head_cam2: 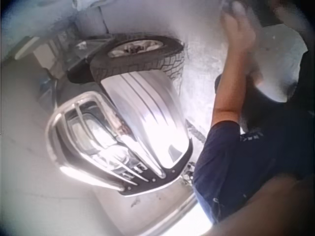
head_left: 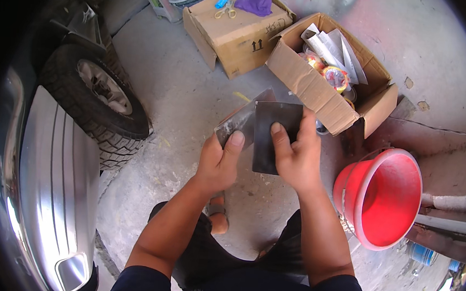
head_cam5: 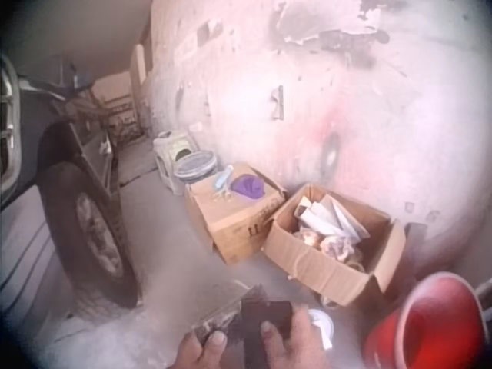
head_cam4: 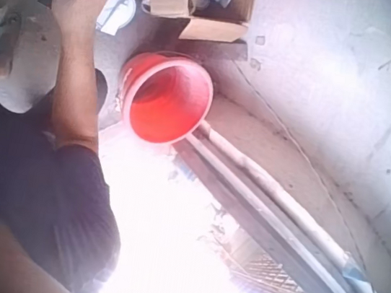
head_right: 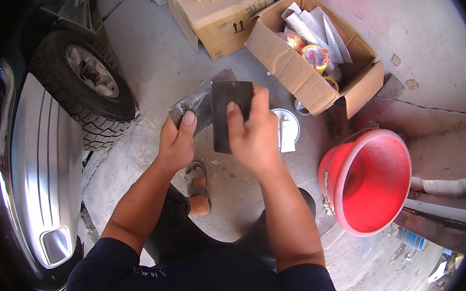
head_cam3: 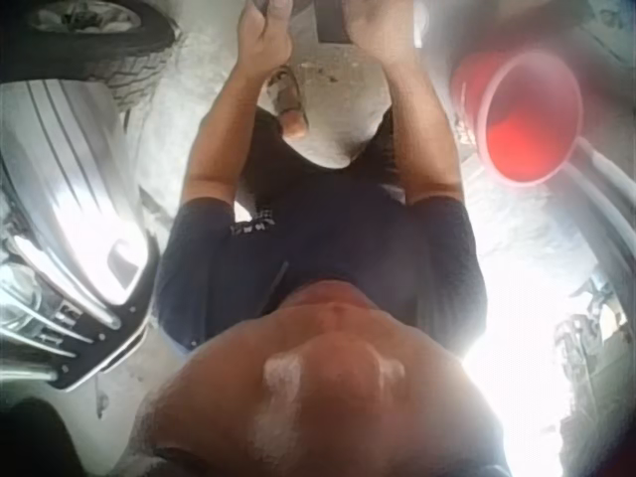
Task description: The person sands the front hood of a black car using sandpaper to smooth the surface. They wipe the hood with a cloth, then use a sanding block and sandpaper to abrade the primed areas.
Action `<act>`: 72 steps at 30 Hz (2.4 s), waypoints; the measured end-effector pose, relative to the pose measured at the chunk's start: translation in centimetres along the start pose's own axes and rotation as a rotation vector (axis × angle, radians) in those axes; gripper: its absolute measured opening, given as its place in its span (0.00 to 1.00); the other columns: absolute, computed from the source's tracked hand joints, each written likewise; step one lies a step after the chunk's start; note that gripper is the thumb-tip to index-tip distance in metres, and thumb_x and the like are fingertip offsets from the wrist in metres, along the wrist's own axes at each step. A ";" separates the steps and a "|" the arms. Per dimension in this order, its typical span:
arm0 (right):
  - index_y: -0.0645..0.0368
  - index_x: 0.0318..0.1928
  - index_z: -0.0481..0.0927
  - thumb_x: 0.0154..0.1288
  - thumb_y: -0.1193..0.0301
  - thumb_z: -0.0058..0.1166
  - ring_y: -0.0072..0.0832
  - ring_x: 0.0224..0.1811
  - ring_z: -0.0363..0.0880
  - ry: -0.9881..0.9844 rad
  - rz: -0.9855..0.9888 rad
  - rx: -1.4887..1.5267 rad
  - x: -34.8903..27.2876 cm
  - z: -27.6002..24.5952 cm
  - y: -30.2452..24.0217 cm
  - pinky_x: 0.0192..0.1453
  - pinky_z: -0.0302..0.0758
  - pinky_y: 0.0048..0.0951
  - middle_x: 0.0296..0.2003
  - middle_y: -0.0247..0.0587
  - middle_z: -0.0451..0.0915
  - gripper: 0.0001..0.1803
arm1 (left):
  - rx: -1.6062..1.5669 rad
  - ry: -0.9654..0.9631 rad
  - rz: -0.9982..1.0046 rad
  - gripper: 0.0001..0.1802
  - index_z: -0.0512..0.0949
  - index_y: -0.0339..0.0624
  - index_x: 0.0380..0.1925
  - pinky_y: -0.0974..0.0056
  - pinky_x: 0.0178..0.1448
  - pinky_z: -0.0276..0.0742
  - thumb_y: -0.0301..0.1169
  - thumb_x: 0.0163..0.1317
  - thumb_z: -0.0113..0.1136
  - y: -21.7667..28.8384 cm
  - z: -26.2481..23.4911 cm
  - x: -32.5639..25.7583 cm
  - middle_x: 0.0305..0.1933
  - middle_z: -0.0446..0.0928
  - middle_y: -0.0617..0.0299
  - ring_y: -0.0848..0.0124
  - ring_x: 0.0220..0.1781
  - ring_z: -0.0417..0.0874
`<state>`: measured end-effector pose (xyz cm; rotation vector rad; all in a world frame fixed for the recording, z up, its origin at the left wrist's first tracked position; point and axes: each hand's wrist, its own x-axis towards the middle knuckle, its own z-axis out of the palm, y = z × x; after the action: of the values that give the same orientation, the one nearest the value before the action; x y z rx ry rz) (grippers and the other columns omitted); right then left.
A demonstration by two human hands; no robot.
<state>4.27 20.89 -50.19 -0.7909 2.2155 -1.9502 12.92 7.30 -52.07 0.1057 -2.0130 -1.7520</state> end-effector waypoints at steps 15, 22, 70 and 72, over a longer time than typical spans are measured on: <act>0.66 0.55 0.62 0.65 0.75 0.51 0.57 0.33 0.81 -0.009 -0.053 -0.126 -1.1 0.5 -0.1 0.33 0.77 0.43 0.30 0.63 0.79 0.21 | 0.025 -0.016 0.034 0.25 0.65 0.29 0.60 0.65 0.62 0.66 0.40 0.74 0.42 -0.2 -0.2 0.3 0.55 0.73 0.55 0.69 0.56 0.72; 0.64 0.55 0.62 0.65 0.74 0.50 0.59 0.33 0.81 -0.039 -0.075 -0.113 -2.6 1.6 -0.2 0.34 0.77 0.46 0.30 0.64 0.79 0.20 | 0.024 -0.028 0.040 0.26 0.64 0.29 0.62 0.63 0.65 0.63 0.39 0.74 0.42 -0.5 -0.5 0.7 0.58 0.72 0.54 0.68 0.60 0.71; 0.63 0.53 0.65 0.63 0.76 0.52 0.54 0.26 0.80 -0.065 -0.262 -0.198 -3.3 1.6 0.0 0.27 0.76 0.44 0.25 0.58 0.78 0.19 | 0.125 -0.089 0.029 0.24 0.67 0.34 0.59 0.63 0.58 0.71 0.41 0.71 0.45 -0.3 -0.8 0.9 0.48 0.80 0.55 0.65 0.51 0.79; 0.63 0.54 0.65 0.63 0.76 0.52 0.54 0.25 0.80 -0.073 -0.270 -0.194 -3.0 1.1 0.2 0.26 0.75 0.44 0.25 0.58 0.78 0.19 | 0.140 -0.082 0.054 0.25 0.67 0.34 0.59 0.62 0.58 0.71 0.42 0.71 0.44 -0.6 -0.8 0.7 0.48 0.80 0.55 0.65 0.52 0.79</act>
<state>7.22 21.14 -51.34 -1.2248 2.3864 -1.7906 12.48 6.20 -52.34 0.0244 -2.1758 -1.6054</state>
